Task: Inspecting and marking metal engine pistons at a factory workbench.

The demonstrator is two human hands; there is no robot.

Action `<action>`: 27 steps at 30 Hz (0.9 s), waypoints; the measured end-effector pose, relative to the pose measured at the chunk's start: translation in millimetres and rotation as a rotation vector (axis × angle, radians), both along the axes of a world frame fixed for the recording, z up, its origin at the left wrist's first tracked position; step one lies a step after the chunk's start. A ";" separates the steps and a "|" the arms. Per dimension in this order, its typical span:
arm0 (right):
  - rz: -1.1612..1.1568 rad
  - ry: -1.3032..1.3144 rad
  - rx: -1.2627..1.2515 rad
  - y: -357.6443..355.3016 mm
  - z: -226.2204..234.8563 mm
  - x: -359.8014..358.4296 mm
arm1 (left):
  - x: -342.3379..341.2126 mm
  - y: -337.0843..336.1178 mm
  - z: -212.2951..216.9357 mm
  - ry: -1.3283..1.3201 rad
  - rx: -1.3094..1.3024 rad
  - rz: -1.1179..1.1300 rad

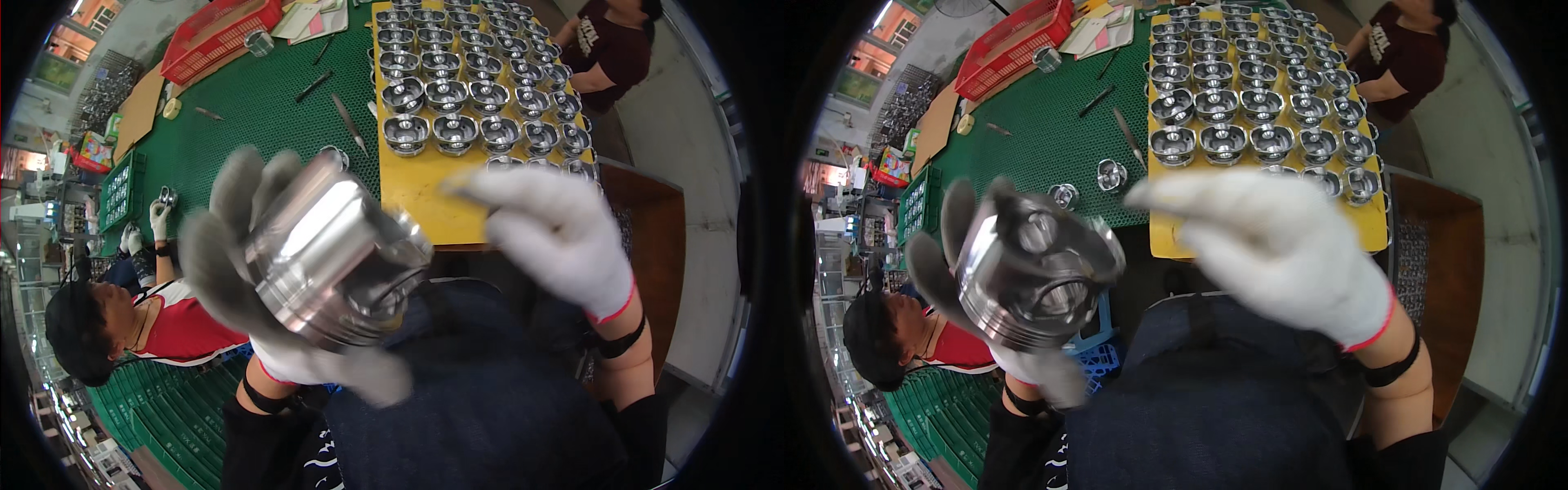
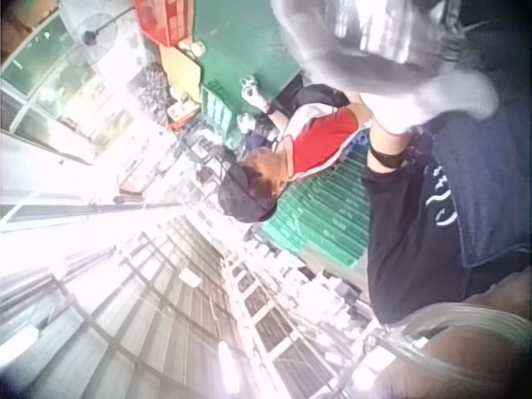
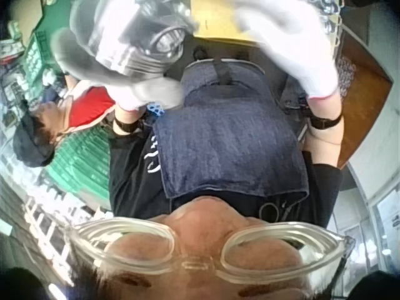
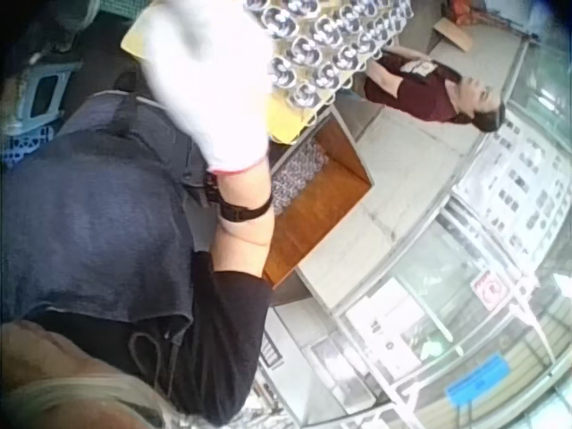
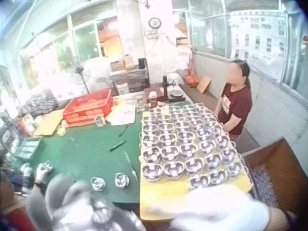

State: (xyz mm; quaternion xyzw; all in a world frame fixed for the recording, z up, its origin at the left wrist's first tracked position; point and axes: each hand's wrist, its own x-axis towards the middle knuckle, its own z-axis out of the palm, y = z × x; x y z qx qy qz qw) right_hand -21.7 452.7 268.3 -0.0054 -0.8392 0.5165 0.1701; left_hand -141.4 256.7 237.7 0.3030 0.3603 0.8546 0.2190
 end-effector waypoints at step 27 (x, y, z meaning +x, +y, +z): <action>0.197 -0.375 0.191 -25.6 -45.4 -46.3 | -50.2 -14.4 -44.8 1.069 -0.604 0.230</action>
